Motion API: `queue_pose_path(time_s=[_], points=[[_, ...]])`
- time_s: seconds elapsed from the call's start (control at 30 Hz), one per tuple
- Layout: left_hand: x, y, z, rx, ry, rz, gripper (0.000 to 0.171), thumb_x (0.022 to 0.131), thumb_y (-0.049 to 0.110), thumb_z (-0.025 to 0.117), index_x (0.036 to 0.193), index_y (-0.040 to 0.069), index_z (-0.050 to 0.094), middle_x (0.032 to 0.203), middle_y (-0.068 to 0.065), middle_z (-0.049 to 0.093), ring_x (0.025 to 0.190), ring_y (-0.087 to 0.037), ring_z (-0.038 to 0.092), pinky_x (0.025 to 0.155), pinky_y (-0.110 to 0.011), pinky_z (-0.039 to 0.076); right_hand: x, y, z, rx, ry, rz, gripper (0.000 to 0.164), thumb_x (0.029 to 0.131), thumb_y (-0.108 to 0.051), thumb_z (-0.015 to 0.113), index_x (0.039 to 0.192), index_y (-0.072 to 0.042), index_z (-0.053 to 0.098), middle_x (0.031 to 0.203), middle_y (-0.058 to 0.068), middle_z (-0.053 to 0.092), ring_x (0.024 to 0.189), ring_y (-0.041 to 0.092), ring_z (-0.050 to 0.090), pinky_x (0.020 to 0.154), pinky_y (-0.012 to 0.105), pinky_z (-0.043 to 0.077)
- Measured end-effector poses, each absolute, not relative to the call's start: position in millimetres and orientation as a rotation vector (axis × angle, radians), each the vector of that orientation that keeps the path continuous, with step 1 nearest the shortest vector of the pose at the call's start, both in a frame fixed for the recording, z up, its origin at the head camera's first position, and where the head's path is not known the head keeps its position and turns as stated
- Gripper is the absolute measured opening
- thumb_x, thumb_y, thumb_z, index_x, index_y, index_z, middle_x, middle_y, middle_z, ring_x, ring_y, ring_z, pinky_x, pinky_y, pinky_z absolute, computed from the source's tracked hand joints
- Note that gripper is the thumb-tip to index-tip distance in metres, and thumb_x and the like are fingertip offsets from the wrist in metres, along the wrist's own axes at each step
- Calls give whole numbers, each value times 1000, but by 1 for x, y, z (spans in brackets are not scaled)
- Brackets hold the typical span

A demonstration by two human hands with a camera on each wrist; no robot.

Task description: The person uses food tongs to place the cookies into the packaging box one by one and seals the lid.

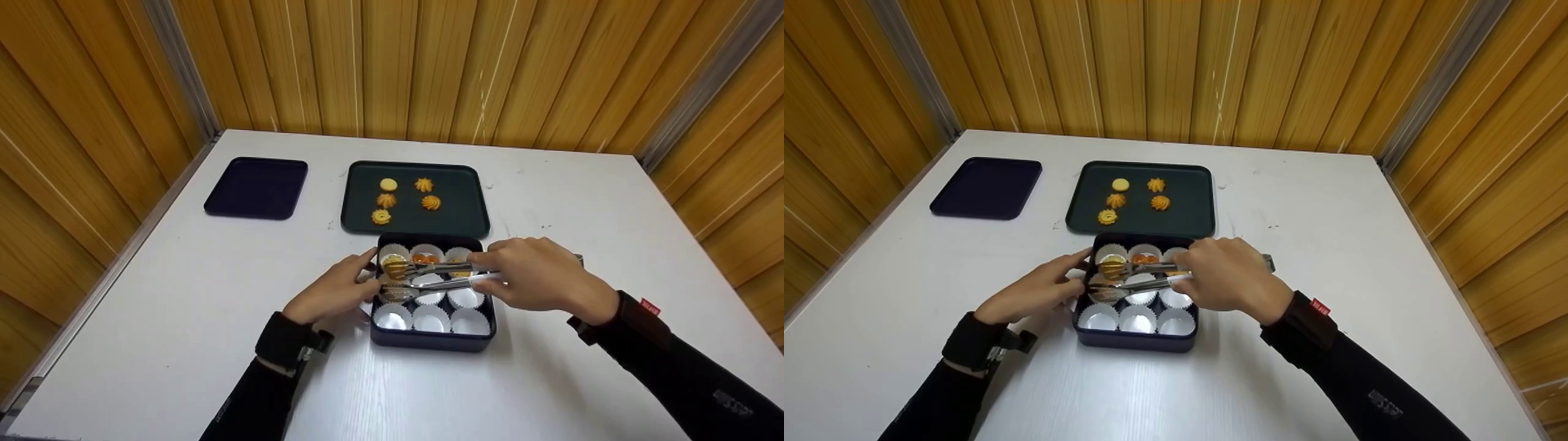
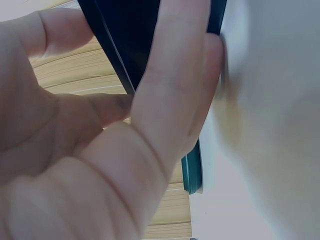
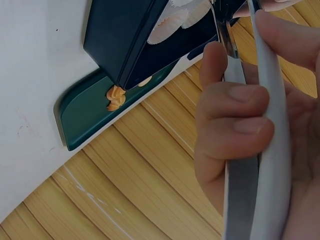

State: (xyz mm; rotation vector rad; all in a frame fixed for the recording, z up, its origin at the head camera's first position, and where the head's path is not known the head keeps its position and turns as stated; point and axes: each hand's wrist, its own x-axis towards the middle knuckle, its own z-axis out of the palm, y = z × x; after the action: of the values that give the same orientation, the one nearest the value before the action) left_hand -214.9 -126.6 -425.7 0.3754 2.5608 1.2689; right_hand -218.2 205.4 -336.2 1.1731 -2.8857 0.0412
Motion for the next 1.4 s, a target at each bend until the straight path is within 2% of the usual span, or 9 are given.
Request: queue_pose_path(time_s=[0.27, 0.43, 0.6, 0.7, 0.87, 1.07, 1.27, 1.4], points=[[-215, -127, -425, 389, 2565, 1265, 83, 93, 30, 58, 170, 16, 28, 152, -15, 53, 127, -27, 53, 116, -48, 41, -220, 210, -329, 1164, -2918, 100, 41, 100, -37, 73, 135, -16, 76, 105, 1, 76, 74, 9, 59, 60, 33, 49], [-215, -127, -425, 371, 2568, 1255, 80, 98, 35, 59, 170, 15, 27, 157, -17, 49, 135, -27, 50, 121, -49, 37, -226, 215, -315, 1095, -2941, 155, 41, 101, -40, 72, 136, -18, 75, 108, 0, 76, 80, 11, 61, 66, 37, 52], [-214, -127, -425, 358, 2574, 1246, 78, 103, 39, 60, 170, 16, 28, 156, -17, 50, 144, -31, 47, 123, -52, 35, -241, 220, -303, 948, -2962, 216, 37, 102, -39, 69, 137, -25, 74, 97, -3, 71, 78, 16, 57, 65, 35, 46], [-214, -127, -426, 349, 2572, 1245, 78, 103, 39, 60, 170, 16, 27, 157, -17, 50, 144, -31, 47, 122, -52, 35, -256, 223, -302, 837, -2982, 258, 38, 104, -42, 66, 137, -25, 72, 98, 0, 71, 81, 20, 59, 63, 37, 46], [-214, -127, -426, 347, 2568, 1249, 78, 103, 39, 60, 170, 17, 27, 157, -16, 50, 143, -31, 48, 122, -52, 36, -283, 227, -314, 655, -3020, 297, 45, 104, -46, 63, 140, -21, 71, 110, 10, 74, 88, 27, 63, 62, 45, 48], [-214, -126, -425, 364, 2572, 1240, 77, 103, 38, 59, 170, 17, 27, 159, -18, 48, 145, -32, 47, 123, -53, 35, -312, 231, -340, 527, -3071, 293, 54, 103, -44, 64, 146, -12, 66, 127, 21, 72, 92, 33, 64, 68, 50, 51], [-215, -126, -426, 363, 2572, 1232, 78, 102, 38, 59, 170, 17, 27, 159, -17, 48, 144, -31, 47, 123, -52, 35, -330, 233, -356, 452, -3123, 313, 57, 102, -42, 64, 146, -6, 65, 129, 24, 71, 91, 34, 62, 71, 49, 50], [-215, -126, -426, 373, 2569, 1241, 79, 100, 36, 59, 170, 15, 28, 156, -16, 50, 135, -28, 51, 119, -49, 39, -336, 233, -363, 415, -3148, 315, 59, 101, -43, 63, 146, -5, 64, 137, 25, 68, 95, 36, 62, 75, 53, 51]])
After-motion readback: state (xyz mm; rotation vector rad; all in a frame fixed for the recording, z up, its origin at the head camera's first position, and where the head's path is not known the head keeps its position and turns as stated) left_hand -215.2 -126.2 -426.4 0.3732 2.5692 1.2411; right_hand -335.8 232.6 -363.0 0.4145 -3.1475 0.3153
